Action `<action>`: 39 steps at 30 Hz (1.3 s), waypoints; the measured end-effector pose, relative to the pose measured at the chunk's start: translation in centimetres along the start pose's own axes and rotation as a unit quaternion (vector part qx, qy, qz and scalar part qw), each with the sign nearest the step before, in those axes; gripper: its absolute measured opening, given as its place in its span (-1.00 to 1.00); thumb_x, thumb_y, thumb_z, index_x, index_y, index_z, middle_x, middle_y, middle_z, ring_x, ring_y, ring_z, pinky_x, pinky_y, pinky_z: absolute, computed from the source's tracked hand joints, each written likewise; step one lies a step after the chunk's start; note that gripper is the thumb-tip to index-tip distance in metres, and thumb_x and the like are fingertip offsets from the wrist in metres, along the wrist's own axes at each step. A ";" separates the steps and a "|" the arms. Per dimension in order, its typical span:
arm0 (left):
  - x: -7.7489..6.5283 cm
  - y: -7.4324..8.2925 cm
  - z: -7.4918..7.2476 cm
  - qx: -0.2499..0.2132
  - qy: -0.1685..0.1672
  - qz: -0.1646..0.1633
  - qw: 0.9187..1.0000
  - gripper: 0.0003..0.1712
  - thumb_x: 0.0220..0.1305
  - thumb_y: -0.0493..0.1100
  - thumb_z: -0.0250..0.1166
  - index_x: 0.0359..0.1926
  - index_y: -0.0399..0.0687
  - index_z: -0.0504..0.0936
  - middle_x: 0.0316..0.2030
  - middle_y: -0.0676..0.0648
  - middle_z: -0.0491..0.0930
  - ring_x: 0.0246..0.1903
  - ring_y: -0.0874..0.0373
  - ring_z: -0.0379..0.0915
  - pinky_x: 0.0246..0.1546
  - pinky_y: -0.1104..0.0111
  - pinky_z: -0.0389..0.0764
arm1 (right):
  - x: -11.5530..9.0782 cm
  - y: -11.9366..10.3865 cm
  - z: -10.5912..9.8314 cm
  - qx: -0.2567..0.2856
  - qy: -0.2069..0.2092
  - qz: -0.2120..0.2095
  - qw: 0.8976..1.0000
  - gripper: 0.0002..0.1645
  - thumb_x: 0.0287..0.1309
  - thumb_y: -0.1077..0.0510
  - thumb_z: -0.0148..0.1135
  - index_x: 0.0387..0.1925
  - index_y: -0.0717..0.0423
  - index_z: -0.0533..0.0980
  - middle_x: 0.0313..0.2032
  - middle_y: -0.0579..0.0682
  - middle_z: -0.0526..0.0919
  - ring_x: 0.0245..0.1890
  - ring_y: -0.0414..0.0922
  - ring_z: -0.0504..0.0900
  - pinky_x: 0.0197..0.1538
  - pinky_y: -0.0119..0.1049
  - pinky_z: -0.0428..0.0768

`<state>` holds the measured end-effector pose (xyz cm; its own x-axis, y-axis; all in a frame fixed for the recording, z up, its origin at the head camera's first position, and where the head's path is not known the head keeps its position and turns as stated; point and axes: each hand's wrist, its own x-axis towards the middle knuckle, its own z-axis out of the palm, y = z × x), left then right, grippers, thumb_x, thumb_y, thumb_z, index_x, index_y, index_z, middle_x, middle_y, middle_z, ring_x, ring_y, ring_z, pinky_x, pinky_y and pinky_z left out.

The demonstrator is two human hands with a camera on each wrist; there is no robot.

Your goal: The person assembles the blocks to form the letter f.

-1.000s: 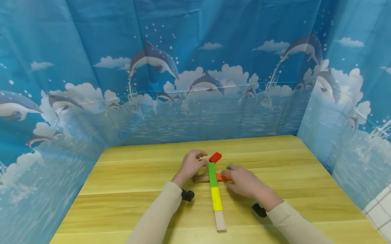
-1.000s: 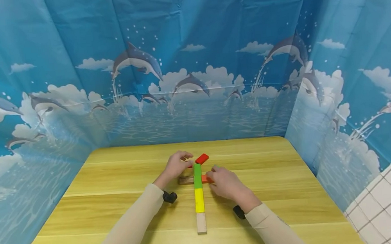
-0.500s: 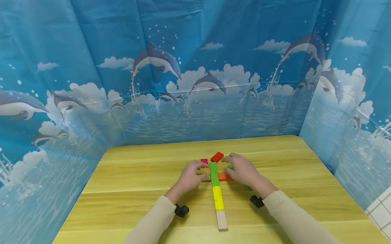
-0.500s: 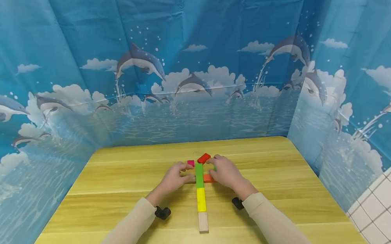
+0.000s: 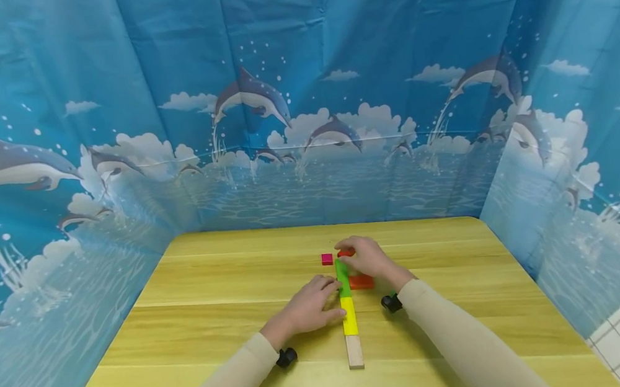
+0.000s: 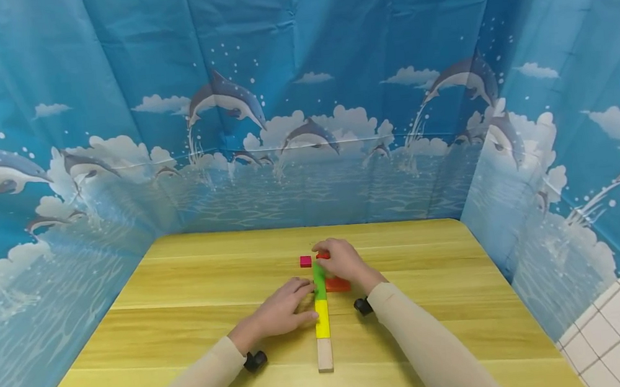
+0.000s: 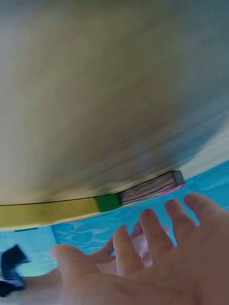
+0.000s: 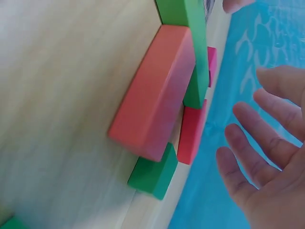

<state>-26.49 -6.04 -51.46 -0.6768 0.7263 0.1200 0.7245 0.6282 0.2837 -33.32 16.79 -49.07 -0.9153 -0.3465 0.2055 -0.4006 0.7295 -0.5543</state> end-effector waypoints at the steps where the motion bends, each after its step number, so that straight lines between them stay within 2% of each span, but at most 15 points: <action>1: -0.1 0.2 0.1 0.012 -0.011 0.004 1.000 -0.14 0.44 0.35 0.09 0.52 -0.08 0.24 0.48 -0.16 0.19 0.46 -0.11 0.07 0.41 0.04 0.21 | 0.4 0.0 0.1 -0.002 -0.003 0.000 1.000 -0.52 0.35 0.09 0.31 0.26 0.08 0.56 0.12 0.03 0.64 0.05 0.00 0.61 0.06 -0.02 0.61; 5: -0.5 0.7 0.3 0.041 -0.049 0.014 0.998 0.04 0.38 0.50 -0.05 0.59 -0.08 0.08 0.56 -0.20 -0.04 0.53 -0.19 -0.19 0.45 -0.08 0.04 | 1.6 0.0 0.2 0.003 -0.029 0.012 0.999 -0.51 0.34 0.08 0.33 0.26 0.06 0.56 0.10 -0.01 0.65 0.08 0.00 0.59 0.11 -0.03 0.58; 10: -0.9 1.0 0.8 0.048 -0.075 0.010 0.996 0.17 0.28 0.62 -0.11 0.62 -0.03 -0.05 0.59 -0.15 -0.20 0.56 -0.11 -0.32 0.45 -0.13 -0.01 | 2.7 0.0 0.6 0.000 -0.059 0.015 0.998 -0.54 0.36 0.10 0.30 0.24 0.08 0.57 0.09 -0.01 0.64 0.07 -0.01 0.59 0.10 -0.04 0.59; 19: -0.7 1.3 1.3 0.038 -0.086 -0.001 0.996 0.22 0.21 0.67 -0.10 0.63 0.03 -0.11 0.60 -0.09 -0.25 0.56 -0.08 -0.38 0.44 -0.18 -0.06 | 3.9 0.0 1.3 -0.052 -0.069 0.033 0.996 -0.61 0.33 0.10 0.33 0.14 0.11 0.64 0.01 0.00 0.70 -0.01 -0.04 0.64 0.05 -0.10 0.62; 25: -0.6 1.5 1.3 0.038 -0.094 -0.005 0.995 0.24 0.20 0.68 -0.09 0.63 0.02 -0.10 0.60 -0.09 -0.25 0.56 -0.08 -0.36 0.43 -0.20 -0.05 | 4.4 -0.1 1.7 -0.084 -0.072 0.041 0.993 -0.69 0.28 0.07 0.38 0.03 0.04 0.70 -0.09 -0.07 0.72 -0.06 -0.07 0.60 0.08 -0.10 0.58; 29: -0.7 1.6 1.2 0.034 -0.091 -0.006 0.995 0.23 0.21 0.65 -0.05 0.62 -0.01 -0.08 0.60 -0.10 -0.24 0.56 -0.08 -0.34 0.42 -0.22 -0.05 | 4.6 -0.3 2.0 -0.092 -0.065 0.034 0.993 -0.78 0.24 0.08 0.42 -0.08 -0.02 0.70 -0.19 -0.12 0.71 -0.16 -0.08 0.56 0.02 -0.09 0.55; 34: -0.8 1.4 1.1 0.047 -0.090 -0.016 0.995 0.22 0.20 0.66 -0.04 0.62 0.01 -0.07 0.60 -0.08 -0.21 0.56 -0.06 -0.30 0.42 -0.22 -0.03 | 4.8 -0.6 2.5 -0.074 -0.058 0.026 0.995 -0.80 0.18 0.13 0.48 -0.19 -0.05 0.62 -0.26 -0.11 0.67 -0.25 -0.11 0.55 -0.09 -0.16 0.57; 39: -0.8 1.0 1.0 0.060 -0.091 -0.022 0.994 0.24 0.17 0.69 -0.06 0.62 0.02 -0.04 0.60 -0.07 -0.19 0.56 -0.06 -0.27 0.42 -0.22 -0.01 | 5.2 -0.8 2.7 -0.010 -0.045 0.035 0.998 -0.80 0.18 0.22 0.46 -0.20 -0.01 0.60 -0.28 -0.08 0.64 -0.28 -0.11 0.57 -0.18 -0.23 0.62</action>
<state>-25.04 -5.72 -52.20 -0.6809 0.7294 -0.0661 0.7131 0.6808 0.1674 -37.61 12.83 -49.70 -0.9340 -0.3450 0.0925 -0.3369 0.7651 -0.5487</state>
